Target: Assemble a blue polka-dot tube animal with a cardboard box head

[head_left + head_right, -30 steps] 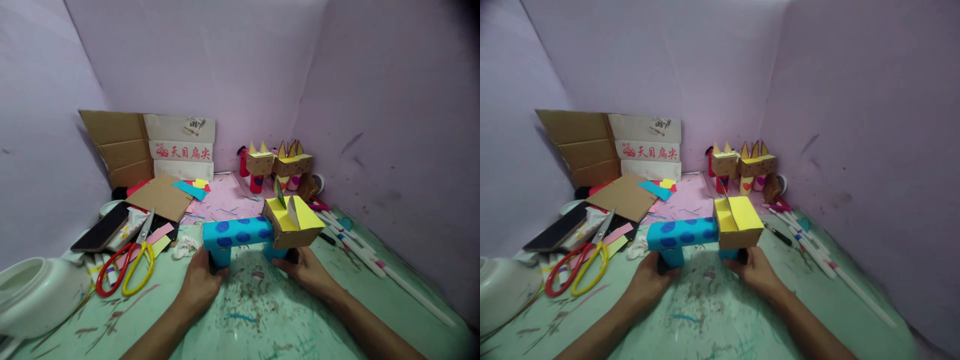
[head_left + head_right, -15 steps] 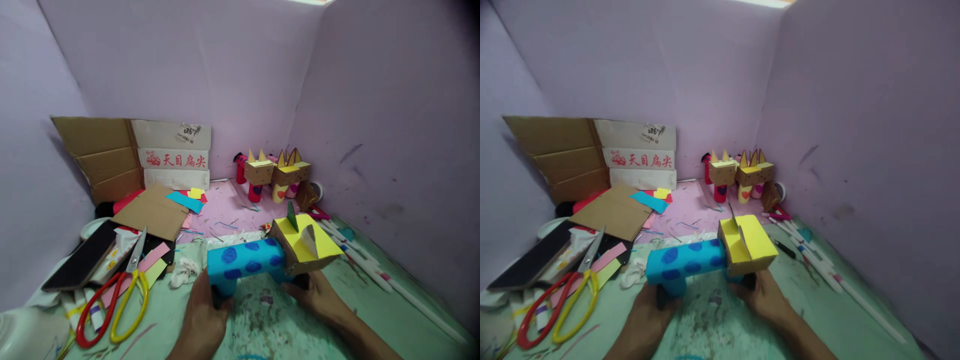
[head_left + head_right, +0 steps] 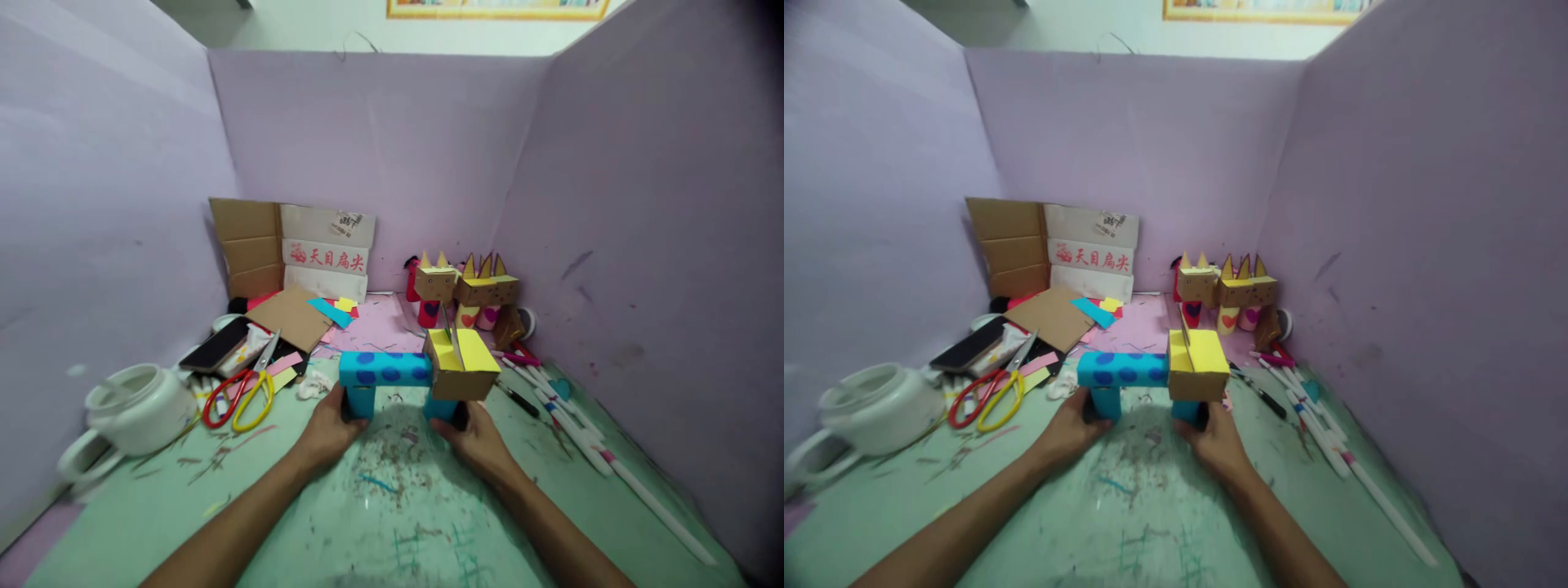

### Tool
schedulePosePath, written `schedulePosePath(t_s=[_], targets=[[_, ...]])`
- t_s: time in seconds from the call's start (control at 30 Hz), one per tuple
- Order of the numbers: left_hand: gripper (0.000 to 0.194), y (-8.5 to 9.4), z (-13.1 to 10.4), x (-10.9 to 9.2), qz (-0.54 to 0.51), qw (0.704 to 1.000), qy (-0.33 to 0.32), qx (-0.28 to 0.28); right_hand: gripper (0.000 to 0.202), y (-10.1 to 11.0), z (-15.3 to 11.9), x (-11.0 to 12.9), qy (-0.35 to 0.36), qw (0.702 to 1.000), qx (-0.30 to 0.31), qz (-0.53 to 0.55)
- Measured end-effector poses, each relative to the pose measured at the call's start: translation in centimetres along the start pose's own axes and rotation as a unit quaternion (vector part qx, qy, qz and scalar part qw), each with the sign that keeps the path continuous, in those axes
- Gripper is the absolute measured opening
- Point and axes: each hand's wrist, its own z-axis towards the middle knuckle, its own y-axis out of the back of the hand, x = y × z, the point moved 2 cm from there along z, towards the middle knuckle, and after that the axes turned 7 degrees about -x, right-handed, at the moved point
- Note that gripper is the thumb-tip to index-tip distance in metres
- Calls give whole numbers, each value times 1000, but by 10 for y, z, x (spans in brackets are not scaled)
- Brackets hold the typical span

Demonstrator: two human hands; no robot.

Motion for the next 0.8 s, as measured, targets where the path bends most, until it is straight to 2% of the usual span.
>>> schedulePosePath(t_s=[0.13,0.3,0.57,0.8], targets=[[43,1,0,2,-9,1000,-10,-6,44,-1,-1,2,7,1000,11,1],[45,3,0,0,-44,999,-23,-3,47,-3,0,7,23,1000,-7,-2],[51,5,-1,1,-69,997,-37,14,49,-4,1,1,19,1000,-10,-21],[48,5,-3,-2,-60,997,-45,5,35,-3,0,5,37,999,-33,-20]])
